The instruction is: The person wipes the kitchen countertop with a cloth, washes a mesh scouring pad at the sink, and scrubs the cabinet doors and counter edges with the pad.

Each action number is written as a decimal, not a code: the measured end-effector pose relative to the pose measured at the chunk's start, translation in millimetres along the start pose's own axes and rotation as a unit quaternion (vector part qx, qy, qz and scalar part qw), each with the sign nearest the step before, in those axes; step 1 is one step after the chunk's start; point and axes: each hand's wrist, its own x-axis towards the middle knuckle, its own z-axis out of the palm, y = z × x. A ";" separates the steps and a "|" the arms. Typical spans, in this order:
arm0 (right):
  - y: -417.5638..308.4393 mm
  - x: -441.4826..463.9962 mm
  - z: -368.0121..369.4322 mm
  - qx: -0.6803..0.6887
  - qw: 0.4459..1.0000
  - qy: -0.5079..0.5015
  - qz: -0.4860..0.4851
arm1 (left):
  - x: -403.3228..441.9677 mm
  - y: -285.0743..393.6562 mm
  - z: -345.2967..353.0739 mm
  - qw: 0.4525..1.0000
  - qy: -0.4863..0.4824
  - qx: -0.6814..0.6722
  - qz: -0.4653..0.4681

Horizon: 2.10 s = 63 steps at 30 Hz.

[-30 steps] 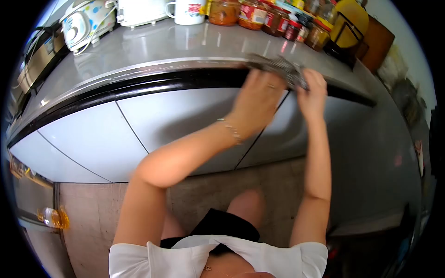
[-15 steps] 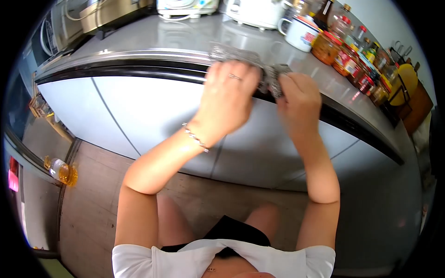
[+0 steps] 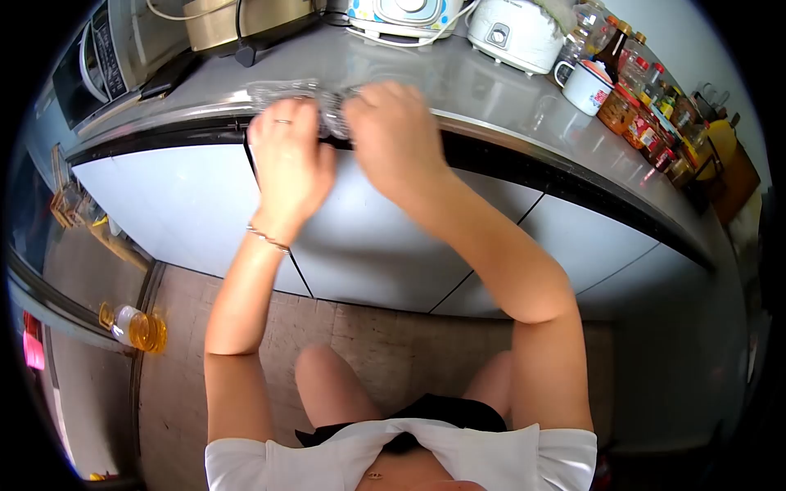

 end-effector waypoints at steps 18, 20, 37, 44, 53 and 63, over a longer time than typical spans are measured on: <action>48.6 -59.8 -74.5 -0.127 0.990 -0.012 0.053 | 1.2 79.1 36.1 0.987 -0.034 -0.140 0.071; 21.2 -33.4 -35.9 -0.097 0.994 -0.030 0.029 | -4.4 33.5 22.6 0.995 -0.003 -0.077 0.059; -2.0 -9.8 0.6 -0.008 0.999 0.011 0.029 | -12.8 -2.5 7.2 0.998 0.013 -0.047 0.041; 94.3 -118.1 -123.4 -0.190 0.974 0.005 0.125 | 0.7 150.5 56.6 0.976 -0.030 -0.171 0.133; 42.4 -64.2 -65.0 -0.134 0.989 0.012 0.056 | -8.2 82.9 43.4 0.991 0.003 -0.116 0.065; -36.4 -8.9 45.4 0.034 0.993 0.111 -0.028 | -49.1 -24.8 13.7 0.995 0.085 0.047 -0.039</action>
